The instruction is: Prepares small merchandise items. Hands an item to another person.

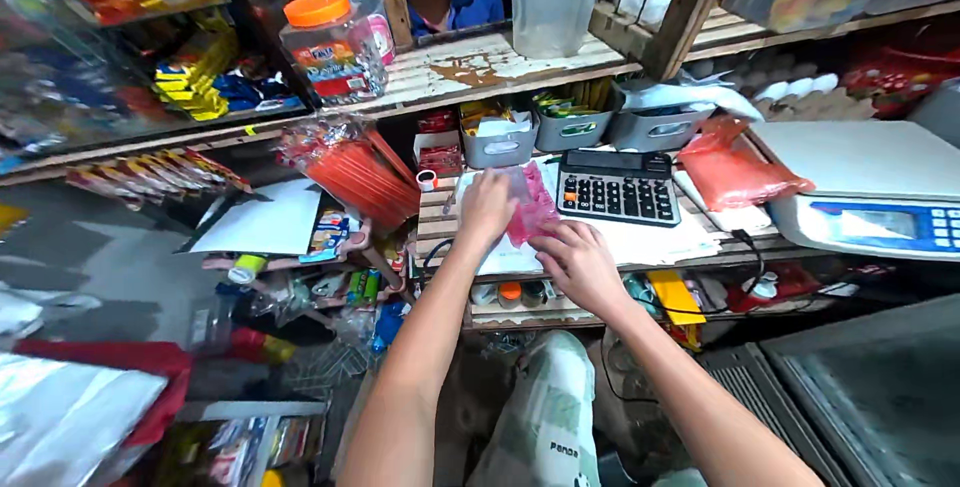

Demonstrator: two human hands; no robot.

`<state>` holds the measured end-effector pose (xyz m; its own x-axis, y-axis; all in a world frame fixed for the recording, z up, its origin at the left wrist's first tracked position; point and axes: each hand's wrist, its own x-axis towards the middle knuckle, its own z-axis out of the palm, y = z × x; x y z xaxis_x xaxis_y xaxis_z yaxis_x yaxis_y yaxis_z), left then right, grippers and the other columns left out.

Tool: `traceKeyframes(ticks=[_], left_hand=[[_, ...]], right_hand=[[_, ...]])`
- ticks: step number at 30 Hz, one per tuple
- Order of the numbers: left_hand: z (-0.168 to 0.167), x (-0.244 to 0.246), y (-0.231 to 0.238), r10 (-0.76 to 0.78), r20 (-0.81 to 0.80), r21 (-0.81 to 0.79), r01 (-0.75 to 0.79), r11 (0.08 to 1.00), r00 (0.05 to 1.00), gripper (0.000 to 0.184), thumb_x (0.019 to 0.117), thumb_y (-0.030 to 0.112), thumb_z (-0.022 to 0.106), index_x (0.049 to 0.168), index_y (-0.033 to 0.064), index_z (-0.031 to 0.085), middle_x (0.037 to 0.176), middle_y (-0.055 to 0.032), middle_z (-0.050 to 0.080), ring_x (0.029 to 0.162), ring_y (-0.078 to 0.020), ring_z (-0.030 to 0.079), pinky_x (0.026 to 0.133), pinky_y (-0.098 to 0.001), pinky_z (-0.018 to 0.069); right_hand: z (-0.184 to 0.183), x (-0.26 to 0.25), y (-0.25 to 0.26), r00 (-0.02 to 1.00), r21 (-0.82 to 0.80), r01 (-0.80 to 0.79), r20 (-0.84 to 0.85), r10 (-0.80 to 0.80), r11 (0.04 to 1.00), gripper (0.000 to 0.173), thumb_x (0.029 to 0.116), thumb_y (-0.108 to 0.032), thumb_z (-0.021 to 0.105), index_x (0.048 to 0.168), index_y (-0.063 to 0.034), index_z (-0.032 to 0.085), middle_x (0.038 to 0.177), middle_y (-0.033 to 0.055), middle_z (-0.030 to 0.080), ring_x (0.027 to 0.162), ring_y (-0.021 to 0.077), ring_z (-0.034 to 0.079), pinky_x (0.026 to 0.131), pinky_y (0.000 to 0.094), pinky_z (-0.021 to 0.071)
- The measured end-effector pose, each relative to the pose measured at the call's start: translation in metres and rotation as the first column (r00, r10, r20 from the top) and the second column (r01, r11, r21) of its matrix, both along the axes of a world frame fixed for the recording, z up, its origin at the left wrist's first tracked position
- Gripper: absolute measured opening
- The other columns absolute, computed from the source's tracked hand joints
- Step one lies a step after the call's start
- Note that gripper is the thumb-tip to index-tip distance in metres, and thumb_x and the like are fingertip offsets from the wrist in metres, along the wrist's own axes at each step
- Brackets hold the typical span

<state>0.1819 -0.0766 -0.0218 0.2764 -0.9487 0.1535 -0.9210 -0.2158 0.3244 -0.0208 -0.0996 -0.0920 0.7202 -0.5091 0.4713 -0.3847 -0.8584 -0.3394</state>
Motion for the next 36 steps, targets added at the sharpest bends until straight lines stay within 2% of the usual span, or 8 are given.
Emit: traceKeyframes(ticks=[3, 8, 14, 20, 23, 29, 32, 36], left_hand=[[-0.003, -0.013, -0.036, -0.016, 0.028, 0.177, 0.011, 0.984, 0.999, 0.066, 0.0948, 0.041, 0.072, 0.142, -0.0012, 0.055, 0.138, -0.0311, 0.055, 0.131, -0.0489, 0.051, 0.102, -0.0625, 0.0460], [-0.005, -0.027, -0.055, -0.103, 0.189, 0.246, 0.055, 0.968, 0.976, 0.059, 0.0970, 0.012, 0.062, 0.153, 0.0241, 0.048, 0.116, -0.0281, 0.067, 0.110, -0.0482, 0.065, 0.083, -0.0628, 0.0533], [0.001, -0.009, -0.050, -0.099, 0.026, 0.234, 0.090, 0.968, 0.995, 0.034, 0.1037, 0.013, 0.051, 0.135, 0.0140, 0.066, 0.125, -0.0260, 0.067, 0.118, -0.0482, 0.062, 0.093, -0.0700, 0.0485], [0.006, 0.008, -0.027, 0.020, -0.063, -0.128, -0.027, 0.991, 0.998, 0.024, 0.0962, 0.009, 0.065, 0.116, -0.0039, 0.068, 0.120, -0.0250, 0.067, 0.109, -0.0446, 0.066, 0.092, -0.0644, 0.0518], [0.038, 0.003, 0.016, 0.021, -0.041, -0.390, -0.035, 0.920, 0.999, 0.033, 0.0958, -0.003, 0.056, 0.128, -0.0011, 0.062, 0.126, -0.0215, 0.066, 0.108, -0.0387, 0.069, 0.090, -0.0590, 0.0552], [0.081, -0.010, 0.085, -0.417, -0.147, -0.796, 0.142, 0.588, 0.897, 0.036, 0.0982, -0.004, 0.054, 0.134, -0.0055, 0.052, 0.127, -0.0130, 0.065, 0.102, -0.0117, 0.068, 0.087, -0.0284, 0.0592], [0.081, -0.022, 0.097, -0.491, -0.305, -0.799, 0.062, 0.599, 0.816, 0.052, 0.0981, -0.003, 0.056, 0.146, -0.0004, 0.035, 0.125, -0.0091, 0.063, 0.085, -0.0114, 0.068, 0.070, -0.0278, 0.0606], [0.043, -0.032, 0.104, -0.204, -0.370, -0.672, -0.109, 0.733, 0.906, 0.023, 0.1011, 0.002, 0.052, 0.115, 0.0036, 0.070, 0.116, -0.0101, 0.067, 0.093, -0.0134, 0.067, 0.080, -0.0312, 0.0580]], right_hand=[[-0.001, 0.002, 0.001, 1.000, 0.011, -0.009, 0.006, 0.009, 1.000, 0.027, 0.1027, -0.023, 0.055, 0.119, -0.0164, 0.076, 0.133, 0.0080, 0.067, 0.129, 0.0329, 0.057, 0.109, 0.0578, 0.0406], [0.001, 0.001, -0.007, 1.000, 0.022, -0.010, -0.019, 0.010, 1.000, 0.026, 0.1018, -0.021, 0.057, 0.119, -0.0166, 0.076, 0.136, 0.0093, 0.064, 0.125, 0.0329, 0.058, 0.104, 0.0551, 0.0454], [0.009, 0.002, -0.011, 1.000, -0.030, -0.014, 0.021, 0.014, 0.999, 0.022, 0.0999, -0.018, 0.061, 0.113, -0.0111, 0.077, 0.117, 0.0089, 0.071, 0.116, 0.0316, 0.062, 0.100, 0.0538, 0.0471], [0.031, -0.008, -0.006, 0.967, -0.157, 0.016, 0.254, 0.025, 0.987, 0.019, 0.0910, -0.004, 0.066, 0.105, -0.0085, 0.078, 0.110, 0.0085, 0.073, 0.105, 0.0305, 0.067, 0.090, 0.0493, 0.0542], [0.053, -0.023, -0.003, 0.937, -0.173, 0.069, 0.348, -0.004, 0.982, 0.020, 0.0941, -0.007, 0.065, 0.111, -0.0065, 0.075, 0.114, 0.0110, 0.071, 0.106, 0.0296, 0.067, 0.087, 0.0447, 0.0568], [0.090, -0.051, 0.003, 0.843, -0.012, 0.058, 0.536, -0.042, 0.998, 0.015, 0.0979, -0.010, 0.066, 0.108, -0.0016, 0.072, 0.108, 0.0114, 0.069, 0.097, 0.0160, 0.070, 0.082, 0.0313, 0.0612], [0.096, -0.066, 0.005, 0.810, 0.146, 0.032, 0.576, -0.111, 0.989, 0.018, 0.0985, -0.003, 0.060, 0.114, -0.0016, 0.069, 0.118, 0.0116, 0.067, 0.101, 0.0139, 0.069, 0.082, 0.0293, 0.0615], [0.092, -0.111, 0.007, 0.608, 0.432, -0.103, 0.740, -0.287, 0.896, 0.021, 0.1002, -0.004, 0.055, 0.118, -0.0072, 0.066, 0.115, -0.0006, 0.068, 0.098, 0.0086, 0.068, 0.086, 0.0294, 0.0595]])
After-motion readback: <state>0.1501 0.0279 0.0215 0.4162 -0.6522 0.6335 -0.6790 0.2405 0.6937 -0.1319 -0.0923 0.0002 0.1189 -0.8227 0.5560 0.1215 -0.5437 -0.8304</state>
